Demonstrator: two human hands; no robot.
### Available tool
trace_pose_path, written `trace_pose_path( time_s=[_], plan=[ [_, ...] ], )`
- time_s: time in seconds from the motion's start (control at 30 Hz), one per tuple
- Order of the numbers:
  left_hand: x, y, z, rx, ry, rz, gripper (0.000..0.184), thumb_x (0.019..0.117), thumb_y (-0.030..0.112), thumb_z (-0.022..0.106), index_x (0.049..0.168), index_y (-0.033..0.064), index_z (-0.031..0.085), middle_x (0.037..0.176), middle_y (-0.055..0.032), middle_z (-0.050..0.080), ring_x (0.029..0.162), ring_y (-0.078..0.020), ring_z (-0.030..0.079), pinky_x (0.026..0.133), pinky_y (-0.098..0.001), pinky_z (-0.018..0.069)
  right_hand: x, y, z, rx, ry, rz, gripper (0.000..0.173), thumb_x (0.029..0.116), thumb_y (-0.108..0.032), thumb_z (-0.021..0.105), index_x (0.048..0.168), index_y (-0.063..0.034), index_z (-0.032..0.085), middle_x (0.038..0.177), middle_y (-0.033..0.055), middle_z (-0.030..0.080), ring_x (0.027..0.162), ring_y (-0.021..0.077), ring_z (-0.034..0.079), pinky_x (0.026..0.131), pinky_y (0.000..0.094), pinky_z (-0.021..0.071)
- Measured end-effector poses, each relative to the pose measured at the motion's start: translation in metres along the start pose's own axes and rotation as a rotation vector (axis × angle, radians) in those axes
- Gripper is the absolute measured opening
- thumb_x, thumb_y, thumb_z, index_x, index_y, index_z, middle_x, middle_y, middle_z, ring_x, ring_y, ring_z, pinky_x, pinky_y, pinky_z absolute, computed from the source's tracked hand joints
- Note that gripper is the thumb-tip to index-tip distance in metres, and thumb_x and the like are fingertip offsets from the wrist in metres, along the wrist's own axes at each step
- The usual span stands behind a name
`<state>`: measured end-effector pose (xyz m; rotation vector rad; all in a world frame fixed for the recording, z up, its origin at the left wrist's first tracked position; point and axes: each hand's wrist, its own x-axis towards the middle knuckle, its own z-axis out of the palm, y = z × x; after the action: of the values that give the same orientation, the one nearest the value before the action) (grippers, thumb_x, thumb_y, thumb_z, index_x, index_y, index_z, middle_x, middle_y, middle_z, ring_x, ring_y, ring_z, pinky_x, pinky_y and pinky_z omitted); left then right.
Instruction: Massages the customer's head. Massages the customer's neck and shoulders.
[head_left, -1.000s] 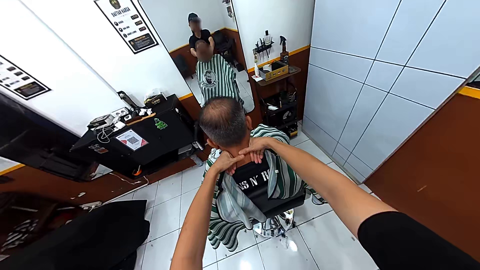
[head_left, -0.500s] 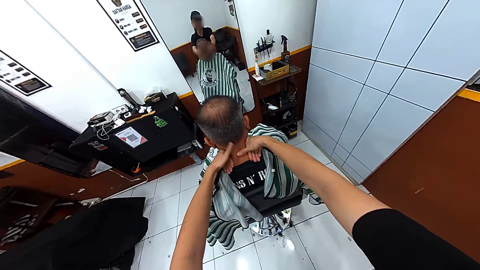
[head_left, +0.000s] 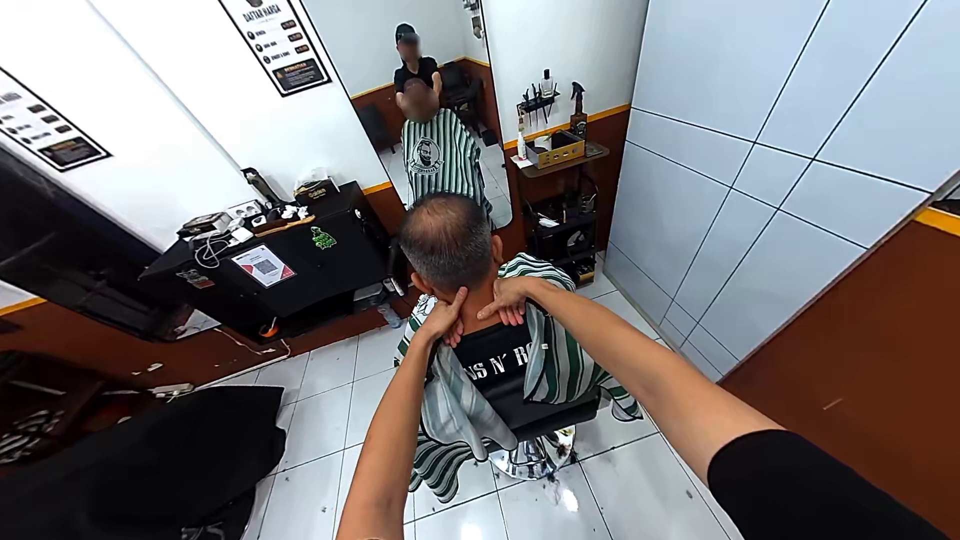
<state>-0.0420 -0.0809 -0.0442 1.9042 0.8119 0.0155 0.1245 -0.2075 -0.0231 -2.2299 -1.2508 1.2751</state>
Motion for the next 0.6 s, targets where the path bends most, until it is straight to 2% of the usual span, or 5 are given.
trace_pose_path(
  time_s=[0.2, 0.33, 0.4, 0.47, 0.6],
  plan=[
    [-0.014, -0.025, 0.004, 0.367, 0.14, 0.255, 0.055, 0.0989, 0.052, 0.061, 0.074, 0.0034, 0.065, 0.059, 0.0, 0.06, 0.049, -0.0096, 0.059, 0.056, -0.0315, 0.0541, 0.011, 0.008, 0.0, 0.201, 0.088, -0.088, 0.072, 0.094, -0.07, 0.055, 0.086, 0.0009, 0.067, 0.062, 0.0062, 0.065, 0.048, 0.0158, 0.061, 0.051, 0.0333, 0.0523],
    [-0.044, 0.014, 0.029, 0.052, 1.154, 0.765, 0.041, 0.0886, 0.029, 0.077, 0.086, -0.0107, 0.066, 0.076, -0.0174, 0.064, 0.068, -0.022, 0.063, 0.067, -0.0368, 0.0539, -0.001, 0.001, -0.004, 0.037, 0.053, -0.038, 0.064, 0.0953, -0.064, 0.059, 0.091, -0.0006, 0.066, 0.063, 0.002, 0.063, 0.05, 0.0114, 0.058, 0.054, 0.0291, 0.0511],
    [-0.035, 0.053, 0.038, -0.043, 1.36, 0.877, 0.062, 0.0873, 0.034, 0.077, 0.122, -0.0134, 0.056, 0.122, -0.029, 0.059, 0.111, -0.0336, 0.06, 0.093, -0.0429, 0.0516, 0.006, 0.001, -0.003, -0.007, 0.013, -0.014, 0.063, 0.0942, -0.062, 0.061, 0.093, 0.0002, 0.066, 0.064, 0.003, 0.064, 0.051, 0.0127, 0.06, 0.055, 0.0301, 0.0522],
    [-0.015, 0.082, 0.046, 0.064, 1.451, 0.821, 0.098, 0.083, 0.055, 0.075, 0.148, -0.0085, 0.038, 0.157, -0.029, 0.036, 0.147, -0.0393, 0.034, 0.119, -0.0517, 0.0313, 0.003, -0.004, -0.003, -0.074, 0.0, 0.014, 0.061, 0.0943, -0.062, 0.061, 0.091, -0.0008, 0.066, 0.064, 0.0028, 0.064, 0.051, 0.013, 0.06, 0.054, 0.0299, 0.0516],
    [0.033, 0.067, 0.07, 0.331, 1.58, 0.474, 0.131, 0.0734, 0.087, 0.059, 0.158, -0.0068, 0.024, 0.166, -0.0259, 0.022, 0.154, -0.0391, 0.023, 0.123, -0.0561, 0.0169, 0.007, -0.005, 0.002, -0.191, -0.017, 0.036, 0.049, 0.1015, -0.049, 0.059, 0.107, -0.001, 0.066, 0.073, 0.006, 0.066, 0.057, 0.0145, 0.061, 0.058, 0.0337, 0.0531]
  ],
)
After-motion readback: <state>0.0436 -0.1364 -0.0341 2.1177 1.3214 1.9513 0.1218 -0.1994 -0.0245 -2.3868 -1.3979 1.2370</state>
